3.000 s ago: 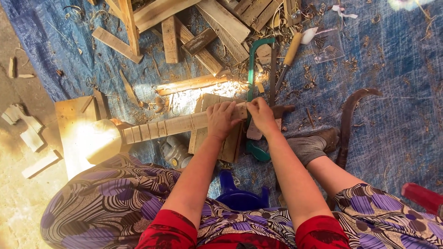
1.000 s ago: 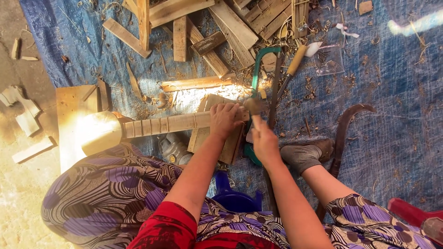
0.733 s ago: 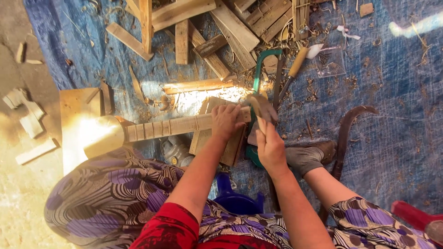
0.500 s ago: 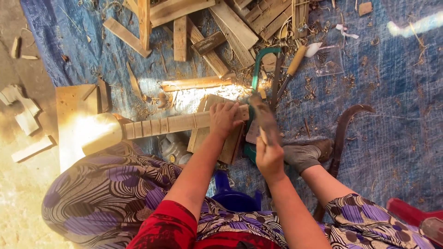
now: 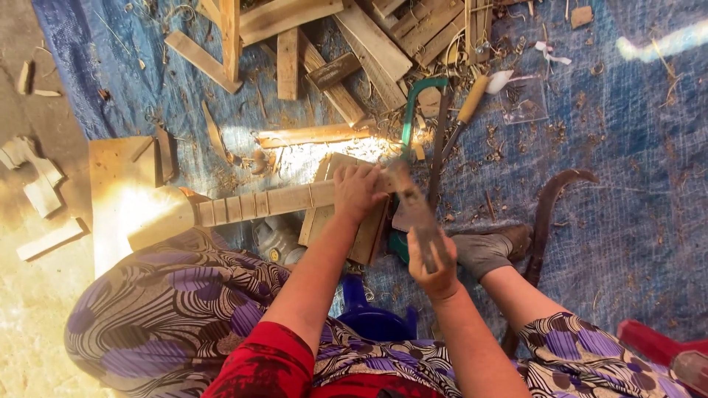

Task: Hammering a wooden neck piece onto the body of a handmade stringed instrument to secure the joint.

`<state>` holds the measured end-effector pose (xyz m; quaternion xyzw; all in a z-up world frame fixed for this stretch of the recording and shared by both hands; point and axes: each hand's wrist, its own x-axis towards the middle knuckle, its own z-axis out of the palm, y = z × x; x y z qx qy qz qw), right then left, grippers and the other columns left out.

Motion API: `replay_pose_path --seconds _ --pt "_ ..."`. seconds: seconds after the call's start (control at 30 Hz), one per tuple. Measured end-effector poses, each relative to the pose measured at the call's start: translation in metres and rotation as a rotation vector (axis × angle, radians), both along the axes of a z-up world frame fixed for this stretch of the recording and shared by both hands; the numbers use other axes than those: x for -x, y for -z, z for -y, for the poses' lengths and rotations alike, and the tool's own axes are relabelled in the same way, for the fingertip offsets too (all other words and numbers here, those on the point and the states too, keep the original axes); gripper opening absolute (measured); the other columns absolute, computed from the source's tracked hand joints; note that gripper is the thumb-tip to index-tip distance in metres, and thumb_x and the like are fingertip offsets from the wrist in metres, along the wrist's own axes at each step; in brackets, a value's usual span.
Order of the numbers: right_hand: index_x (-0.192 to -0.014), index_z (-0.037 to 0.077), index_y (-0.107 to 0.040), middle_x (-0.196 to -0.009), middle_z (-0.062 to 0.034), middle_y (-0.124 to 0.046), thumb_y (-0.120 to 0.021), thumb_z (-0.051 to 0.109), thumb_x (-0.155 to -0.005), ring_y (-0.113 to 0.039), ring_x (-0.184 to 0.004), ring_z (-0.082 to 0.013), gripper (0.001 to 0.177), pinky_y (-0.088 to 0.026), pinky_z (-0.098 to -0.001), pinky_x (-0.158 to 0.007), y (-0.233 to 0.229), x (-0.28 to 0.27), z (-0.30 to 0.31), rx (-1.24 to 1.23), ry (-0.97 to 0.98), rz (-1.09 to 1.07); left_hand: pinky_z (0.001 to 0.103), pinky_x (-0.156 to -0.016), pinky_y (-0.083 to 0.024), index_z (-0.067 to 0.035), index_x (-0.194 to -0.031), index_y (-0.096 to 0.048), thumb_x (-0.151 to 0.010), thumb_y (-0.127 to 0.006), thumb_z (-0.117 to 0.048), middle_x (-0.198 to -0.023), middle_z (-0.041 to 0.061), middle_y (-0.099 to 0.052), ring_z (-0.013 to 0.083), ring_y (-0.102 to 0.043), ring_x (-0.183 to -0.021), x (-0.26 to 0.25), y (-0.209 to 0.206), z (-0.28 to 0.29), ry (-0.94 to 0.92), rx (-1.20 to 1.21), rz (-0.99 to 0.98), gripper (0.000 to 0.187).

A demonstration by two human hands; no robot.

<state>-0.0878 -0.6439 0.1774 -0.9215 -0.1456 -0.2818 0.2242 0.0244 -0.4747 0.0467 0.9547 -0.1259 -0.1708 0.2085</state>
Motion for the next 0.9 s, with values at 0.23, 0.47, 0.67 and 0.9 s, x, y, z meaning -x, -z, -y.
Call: replay_pose_path --seconds 0.23,0.47,0.67,0.9 --pt "-0.152 0.004 -0.046 -0.131 -0.0242 -0.064 -0.052 0.024 -0.107 -0.071 -0.098 -0.0426 0.049 -0.066 -0.0501 -0.073 0.081 0.004 0.008 -0.059 0.077 -0.69 0.06 -0.12 -0.025 -0.026 -0.146 -0.056 -0.088 -0.074 -0.049 -0.139 -0.002 -0.059 0.0236 -0.051 -0.133 0.001 0.011 -0.001 0.023 -0.021 0.049 0.065" --pt "-0.097 0.004 -0.067 -0.094 -0.0185 -0.071 -0.059 0.025 -0.105 -0.069 -0.066 -0.0382 0.024 -0.061 -0.0396 -0.049 0.006 -0.005 -0.012 -0.164 0.071 -0.384 0.061 -0.121 -0.023 -0.026 -0.137 -0.06 -0.092 -0.068 -0.056 -0.137 -0.002 -0.06 0.0247 -0.052 -0.134 -0.001 -0.021 -0.004 0.023 -0.003 -0.024 0.054" --pt "-0.152 0.01 -0.05 -0.128 -0.0141 -0.069 -0.051 0.025 -0.107 -0.071 -0.103 -0.0353 0.047 -0.066 -0.0462 -0.079 0.055 0.013 -0.016 -0.166 -0.065 -0.585 0.058 -0.122 -0.018 -0.028 -0.135 -0.06 -0.095 -0.063 -0.055 -0.135 -0.004 -0.056 0.0217 -0.048 -0.133 0.003 -0.002 -0.003 -0.018 0.01 0.01 0.048" --pt "-0.153 0.007 -0.047 -0.127 -0.0196 -0.067 -0.055 0.031 -0.107 -0.07 -0.107 -0.0386 0.053 -0.065 -0.0469 -0.081 0.08 0.014 -0.003 -0.208 0.126 -0.598 0.058 -0.122 -0.022 -0.029 -0.145 -0.057 -0.092 -0.07 -0.048 -0.136 -0.005 -0.06 0.0207 -0.051 -0.132 0.014 0.0 0.001 0.003 -0.002 0.039 0.058"
